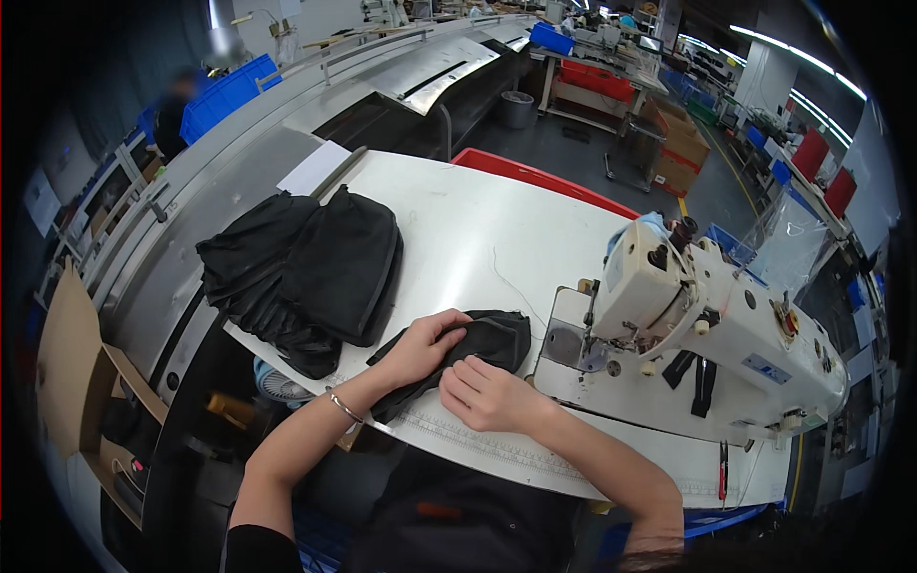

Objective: Sewing pieces of leather or fabric together using an industrial sewing machine.

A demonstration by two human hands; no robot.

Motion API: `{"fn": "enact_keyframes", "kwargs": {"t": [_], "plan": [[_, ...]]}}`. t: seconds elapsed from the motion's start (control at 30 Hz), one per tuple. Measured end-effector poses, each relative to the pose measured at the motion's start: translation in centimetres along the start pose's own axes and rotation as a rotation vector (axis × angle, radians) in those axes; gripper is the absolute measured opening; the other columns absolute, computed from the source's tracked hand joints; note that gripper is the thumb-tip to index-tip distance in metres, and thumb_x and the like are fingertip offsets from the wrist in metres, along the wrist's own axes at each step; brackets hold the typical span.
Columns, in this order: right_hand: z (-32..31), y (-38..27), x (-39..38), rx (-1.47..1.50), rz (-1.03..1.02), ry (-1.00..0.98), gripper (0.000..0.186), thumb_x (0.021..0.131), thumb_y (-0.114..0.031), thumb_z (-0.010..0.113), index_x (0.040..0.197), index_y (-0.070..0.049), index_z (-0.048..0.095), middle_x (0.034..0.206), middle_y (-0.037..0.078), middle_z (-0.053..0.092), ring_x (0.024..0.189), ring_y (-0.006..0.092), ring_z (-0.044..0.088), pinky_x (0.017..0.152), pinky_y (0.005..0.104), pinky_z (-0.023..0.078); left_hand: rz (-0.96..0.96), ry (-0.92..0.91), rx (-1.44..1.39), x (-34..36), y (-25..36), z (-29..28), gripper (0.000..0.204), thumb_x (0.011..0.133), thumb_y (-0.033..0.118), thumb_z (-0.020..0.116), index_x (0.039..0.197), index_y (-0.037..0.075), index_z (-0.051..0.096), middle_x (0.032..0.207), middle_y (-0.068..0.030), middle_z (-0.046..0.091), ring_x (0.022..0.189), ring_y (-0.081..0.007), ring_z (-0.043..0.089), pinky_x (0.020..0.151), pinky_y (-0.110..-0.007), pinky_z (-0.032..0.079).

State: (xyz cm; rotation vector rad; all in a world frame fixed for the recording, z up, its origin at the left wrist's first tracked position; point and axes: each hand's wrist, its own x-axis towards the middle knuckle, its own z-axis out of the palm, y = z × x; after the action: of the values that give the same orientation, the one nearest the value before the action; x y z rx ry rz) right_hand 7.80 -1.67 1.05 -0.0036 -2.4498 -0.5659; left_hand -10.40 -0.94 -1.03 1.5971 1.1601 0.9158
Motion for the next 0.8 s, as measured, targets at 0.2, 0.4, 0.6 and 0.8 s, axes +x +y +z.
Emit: {"fn": "enact_keyframes", "kwargs": {"t": [0.2,0.4,0.6,0.8], "plan": [[-3.0,-0.5,-2.4,0.402,0.272,0.121,0.023,0.062,-0.005,0.065,0.083,0.002,0.060,0.086,0.011,0.059,0.083,0.0241,0.058,0.075,0.0331,0.050,0.002,0.102,0.136,-0.9,1.4,0.3,0.017,0.093,0.004,0.053,0.108,-0.001,0.058,0.086,-0.0077,0.065,0.079,-0.0094,0.055,0.074,-0.026,0.047],[-3.7,-2.1,-1.6,0.274,0.334,0.029,0.022,0.069,-0.009,0.064,0.089,-0.001,0.059,0.093,0.010,0.058,0.087,0.0232,0.057,0.080,0.0353,0.048,-0.011,0.091,0.199,-0.7,1.8,0.7,0.017,0.092,0.005,0.053,0.108,0.000,0.059,0.084,-0.0096,0.066,0.074,-0.0113,0.056,0.071,-0.027,0.047],[-1.8,-2.9,0.3,0.086,0.131,0.026,0.023,0.069,-0.011,0.062,0.088,0.001,0.060,0.090,0.010,0.057,0.085,0.0230,0.057,0.079,0.0357,0.048,0.109,0.147,0.115,-0.8,0.4,1.2,0.017,0.092,0.006,0.054,0.106,0.000,0.058,0.076,-0.0161,0.063,0.065,-0.0191,0.056,0.066,-0.031,0.046],[-2.6,-3.2,0.7,0.307,0.367,0.128,0.018,0.070,-0.004,0.068,0.085,0.002,0.061,0.086,0.012,0.060,0.081,0.0267,0.059,0.073,0.0354,0.049,0.157,0.155,0.119,-0.8,0.4,1.5,0.016,0.091,0.005,0.054,0.106,0.000,0.058,0.082,-0.0177,0.065,0.070,-0.0234,0.060,0.068,-0.033,0.047]]}}
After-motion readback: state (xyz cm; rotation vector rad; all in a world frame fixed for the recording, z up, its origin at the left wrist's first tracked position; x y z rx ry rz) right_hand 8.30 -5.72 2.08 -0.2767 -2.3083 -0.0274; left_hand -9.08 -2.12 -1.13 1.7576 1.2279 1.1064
